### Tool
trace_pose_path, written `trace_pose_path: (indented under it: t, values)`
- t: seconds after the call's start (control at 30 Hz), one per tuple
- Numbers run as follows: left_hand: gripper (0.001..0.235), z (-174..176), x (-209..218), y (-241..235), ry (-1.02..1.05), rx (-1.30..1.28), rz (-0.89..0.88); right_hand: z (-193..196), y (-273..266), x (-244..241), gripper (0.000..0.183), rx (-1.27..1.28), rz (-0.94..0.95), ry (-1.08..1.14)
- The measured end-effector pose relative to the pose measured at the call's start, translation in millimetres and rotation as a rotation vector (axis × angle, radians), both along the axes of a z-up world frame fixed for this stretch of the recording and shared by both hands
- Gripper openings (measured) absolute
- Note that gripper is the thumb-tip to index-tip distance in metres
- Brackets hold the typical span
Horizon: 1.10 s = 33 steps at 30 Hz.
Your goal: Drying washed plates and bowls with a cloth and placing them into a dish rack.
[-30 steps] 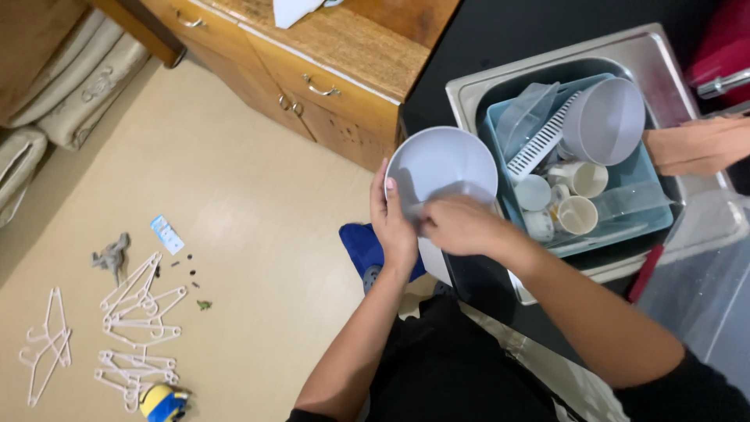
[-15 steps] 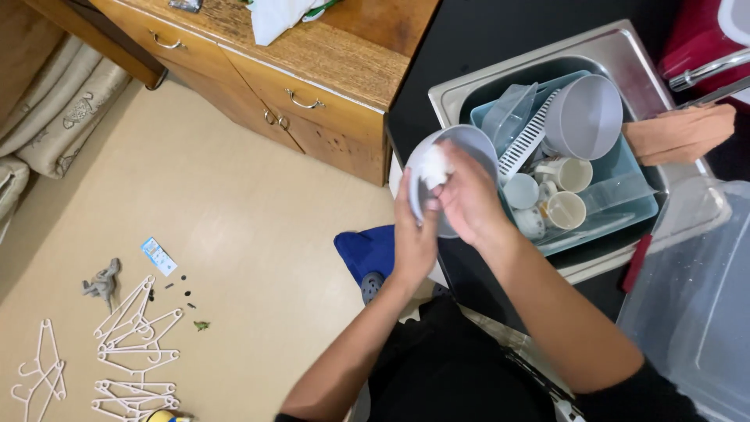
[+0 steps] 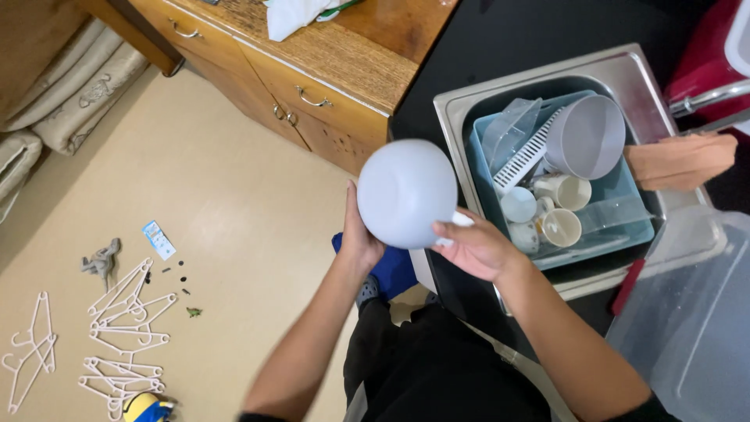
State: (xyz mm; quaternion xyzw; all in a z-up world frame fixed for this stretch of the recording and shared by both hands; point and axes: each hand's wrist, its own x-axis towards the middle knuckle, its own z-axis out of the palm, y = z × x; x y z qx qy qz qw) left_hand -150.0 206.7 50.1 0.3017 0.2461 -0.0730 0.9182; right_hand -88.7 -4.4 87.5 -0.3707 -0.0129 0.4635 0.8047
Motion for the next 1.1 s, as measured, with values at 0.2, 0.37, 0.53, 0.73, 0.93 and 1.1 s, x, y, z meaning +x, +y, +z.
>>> trace_pose_path:
  t: [0.2, 0.37, 0.53, 0.73, 0.93, 1.1]
  values:
    - [0.078, 18.6, -18.8, -5.2, -0.108, -0.277, 0.204, -7.5, -32.9, 15.5, 0.051, 0.082, 0.074, 0.003]
    - [0.072, 53.2, -23.8, -16.0, -0.188, 0.069, 0.414, -4.1, -29.4, 1.8, 0.045, -0.272, -0.556, -0.144]
    - [0.069, 56.8, -16.3, -40.2, -0.082, 0.109, 0.553, -19.9, -3.8, -41.8, 0.048, -0.357, -0.337, -0.689]
    - [0.056, 10.5, -30.9, -59.6, 0.028, 0.378, 0.274, 25.4, 16.2, 24.7, 0.046, -0.433, -0.391, -0.39]
    - [0.061, 31.4, -20.5, -54.0, -0.171, 0.929, 0.114, 49.1, 43.1, 14.5, 0.042, -0.551, 0.021, -0.962]
    - [0.069, 68.5, -3.6, -28.4, -0.146, 0.663, 0.259, 64.0, 64.9, -40.1, 0.034, -0.799, -0.184, -1.825]
